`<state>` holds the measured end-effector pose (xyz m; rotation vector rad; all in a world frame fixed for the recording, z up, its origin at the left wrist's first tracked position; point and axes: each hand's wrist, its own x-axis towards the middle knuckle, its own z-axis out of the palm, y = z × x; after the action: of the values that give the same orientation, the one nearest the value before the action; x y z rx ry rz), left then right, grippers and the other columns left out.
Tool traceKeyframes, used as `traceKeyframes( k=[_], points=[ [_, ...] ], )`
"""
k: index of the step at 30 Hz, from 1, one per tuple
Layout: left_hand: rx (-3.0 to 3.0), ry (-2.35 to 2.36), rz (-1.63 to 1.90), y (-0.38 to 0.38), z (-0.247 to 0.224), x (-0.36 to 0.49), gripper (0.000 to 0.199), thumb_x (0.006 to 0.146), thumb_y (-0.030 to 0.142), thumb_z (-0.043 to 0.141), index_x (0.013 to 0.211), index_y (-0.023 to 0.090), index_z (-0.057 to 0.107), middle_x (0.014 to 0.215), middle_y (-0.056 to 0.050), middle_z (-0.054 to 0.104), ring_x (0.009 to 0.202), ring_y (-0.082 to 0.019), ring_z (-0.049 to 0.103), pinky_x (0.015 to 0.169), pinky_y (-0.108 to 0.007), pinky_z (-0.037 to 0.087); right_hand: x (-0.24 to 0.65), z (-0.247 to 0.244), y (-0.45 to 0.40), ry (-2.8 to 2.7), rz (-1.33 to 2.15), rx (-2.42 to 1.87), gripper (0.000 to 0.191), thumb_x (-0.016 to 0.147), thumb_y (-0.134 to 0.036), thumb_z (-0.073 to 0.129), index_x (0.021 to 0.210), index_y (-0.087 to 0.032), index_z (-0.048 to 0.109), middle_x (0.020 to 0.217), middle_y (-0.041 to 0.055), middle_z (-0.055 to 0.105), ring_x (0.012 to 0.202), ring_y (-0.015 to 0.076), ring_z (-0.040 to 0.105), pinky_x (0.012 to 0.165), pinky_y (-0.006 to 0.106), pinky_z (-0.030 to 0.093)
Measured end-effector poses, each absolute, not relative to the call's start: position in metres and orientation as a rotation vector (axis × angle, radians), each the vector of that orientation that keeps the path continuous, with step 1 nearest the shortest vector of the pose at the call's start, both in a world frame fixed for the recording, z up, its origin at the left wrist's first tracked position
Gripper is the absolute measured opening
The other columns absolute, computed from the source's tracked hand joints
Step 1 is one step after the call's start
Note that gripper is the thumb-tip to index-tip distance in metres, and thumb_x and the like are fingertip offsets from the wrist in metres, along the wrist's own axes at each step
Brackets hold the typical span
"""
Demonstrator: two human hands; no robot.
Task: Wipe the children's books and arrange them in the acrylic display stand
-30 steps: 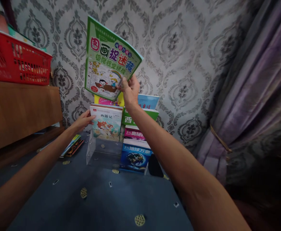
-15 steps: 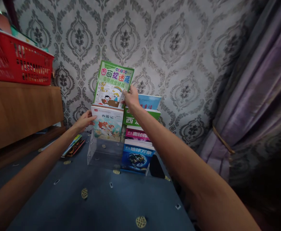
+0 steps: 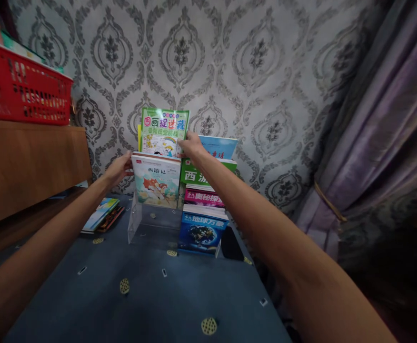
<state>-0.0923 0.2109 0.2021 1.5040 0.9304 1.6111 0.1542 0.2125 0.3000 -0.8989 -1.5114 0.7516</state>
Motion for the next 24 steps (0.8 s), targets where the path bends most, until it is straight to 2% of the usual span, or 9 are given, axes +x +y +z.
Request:
traceKeyframes(
  k=[4,8,13,16,20,24],
  points=[
    [1.439,0.990,1.587,0.218,0.192,-0.094,0.065,0.073,0.082,0.053,0.079,0.018,0.067,0.083,-0.007,0.072,0.080,-0.021,0.064,0.067,-0.029,0.047,0.152,0.306,0.202,-1.564,0.805,-0.966,0.017,0.084,-0.002,0.059,0.080,-0.018,0.061,0.077,0.0028,0.066,0.062,0.0145,0.061,0.052,0.030,0.060],
    [1.433,1.038,1.529,0.222,0.180,-0.096,0.072,0.072,0.087,0.047,0.075,0.019,0.068,0.078,-0.007,0.072,0.079,-0.022,0.065,0.066,-0.029,0.047,0.147,0.311,0.199,-1.636,0.836,-1.091,0.022,0.082,0.003,0.058,0.074,-0.017,0.061,0.063,0.0001,0.057,0.055,0.0132,0.056,0.054,0.034,0.063],
    [1.503,1.111,1.520,0.225,0.175,-0.098,0.067,0.069,0.083,0.056,0.075,0.018,0.068,0.072,-0.008,0.072,0.077,-0.023,0.066,0.065,-0.030,0.049,0.147,0.313,0.207,-1.706,0.825,-1.144,0.022,0.075,0.000,0.072,0.071,-0.019,0.062,0.050,-0.0054,0.044,0.044,0.0097,0.045,0.044,0.029,0.060],
    [1.563,1.108,1.517,0.227,0.177,-0.098,0.065,0.068,0.081,0.059,0.076,0.018,0.069,0.071,-0.009,0.072,0.076,-0.024,0.067,0.064,-0.031,0.051,0.149,0.316,0.207,-1.742,0.819,-1.188,0.020,0.075,-0.004,0.076,0.074,-0.019,0.063,0.049,-0.0063,0.044,0.044,0.0096,0.044,0.042,0.030,0.060],
    [1.593,1.144,1.517,0.233,0.181,-0.098,0.060,0.073,0.075,0.057,0.083,0.018,0.072,0.071,-0.009,0.073,0.073,-0.025,0.068,0.060,-0.031,0.051,0.151,0.325,0.201,-1.792,0.791,-1.207,0.013,0.080,-0.011,0.075,0.077,-0.018,0.064,0.054,-0.0026,0.053,0.048,0.0118,0.051,0.051,0.037,0.063],
    [1.610,1.198,1.508,0.239,0.185,-0.098,0.052,0.079,0.064,0.056,0.088,0.016,0.073,0.066,-0.009,0.072,0.066,-0.024,0.068,0.056,-0.029,0.050,0.154,0.334,0.200,-1.787,0.626,-1.162,0.005,0.087,-0.015,0.068,0.085,-0.017,0.063,0.062,0.0012,0.060,0.055,0.0150,0.059,0.050,0.032,0.061]
  ],
)
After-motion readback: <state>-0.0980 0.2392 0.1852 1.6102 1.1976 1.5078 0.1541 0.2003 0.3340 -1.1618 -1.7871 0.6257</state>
